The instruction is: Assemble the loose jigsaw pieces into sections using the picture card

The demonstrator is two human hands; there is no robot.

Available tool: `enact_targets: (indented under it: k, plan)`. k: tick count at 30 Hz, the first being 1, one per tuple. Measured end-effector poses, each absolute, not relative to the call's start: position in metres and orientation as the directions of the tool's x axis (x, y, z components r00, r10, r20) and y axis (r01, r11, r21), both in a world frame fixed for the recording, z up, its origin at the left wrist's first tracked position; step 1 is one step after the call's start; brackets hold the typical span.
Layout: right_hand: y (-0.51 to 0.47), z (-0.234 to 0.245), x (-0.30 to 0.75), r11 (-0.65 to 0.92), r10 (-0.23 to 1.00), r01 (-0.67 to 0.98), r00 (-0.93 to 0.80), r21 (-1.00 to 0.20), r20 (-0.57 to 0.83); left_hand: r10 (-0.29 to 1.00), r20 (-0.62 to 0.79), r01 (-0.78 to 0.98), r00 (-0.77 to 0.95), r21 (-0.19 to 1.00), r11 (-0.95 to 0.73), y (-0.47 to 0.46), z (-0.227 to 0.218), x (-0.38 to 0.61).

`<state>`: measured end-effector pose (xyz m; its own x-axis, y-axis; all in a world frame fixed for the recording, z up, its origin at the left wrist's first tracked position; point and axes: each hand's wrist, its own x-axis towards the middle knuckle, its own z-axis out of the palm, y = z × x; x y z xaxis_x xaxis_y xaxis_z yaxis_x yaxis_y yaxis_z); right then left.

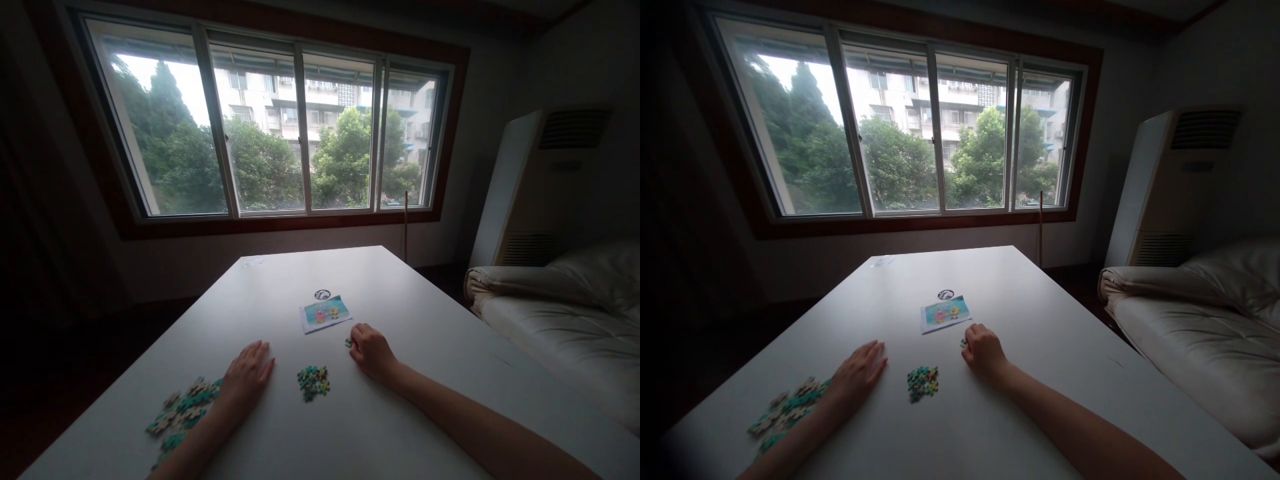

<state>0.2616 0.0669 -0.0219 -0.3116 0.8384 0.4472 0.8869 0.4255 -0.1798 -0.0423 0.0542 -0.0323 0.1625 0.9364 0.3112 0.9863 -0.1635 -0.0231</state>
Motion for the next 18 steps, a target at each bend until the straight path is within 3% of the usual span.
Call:
enact_targets:
  k: [18]
  plan:
    - [0.066,-0.02,0.263,0.413,0.861,0.891,-0.315,-0.189,0.398,0.957,0.28,0.983,-0.081,-0.137,0.123,0.067,-0.022,-0.081]
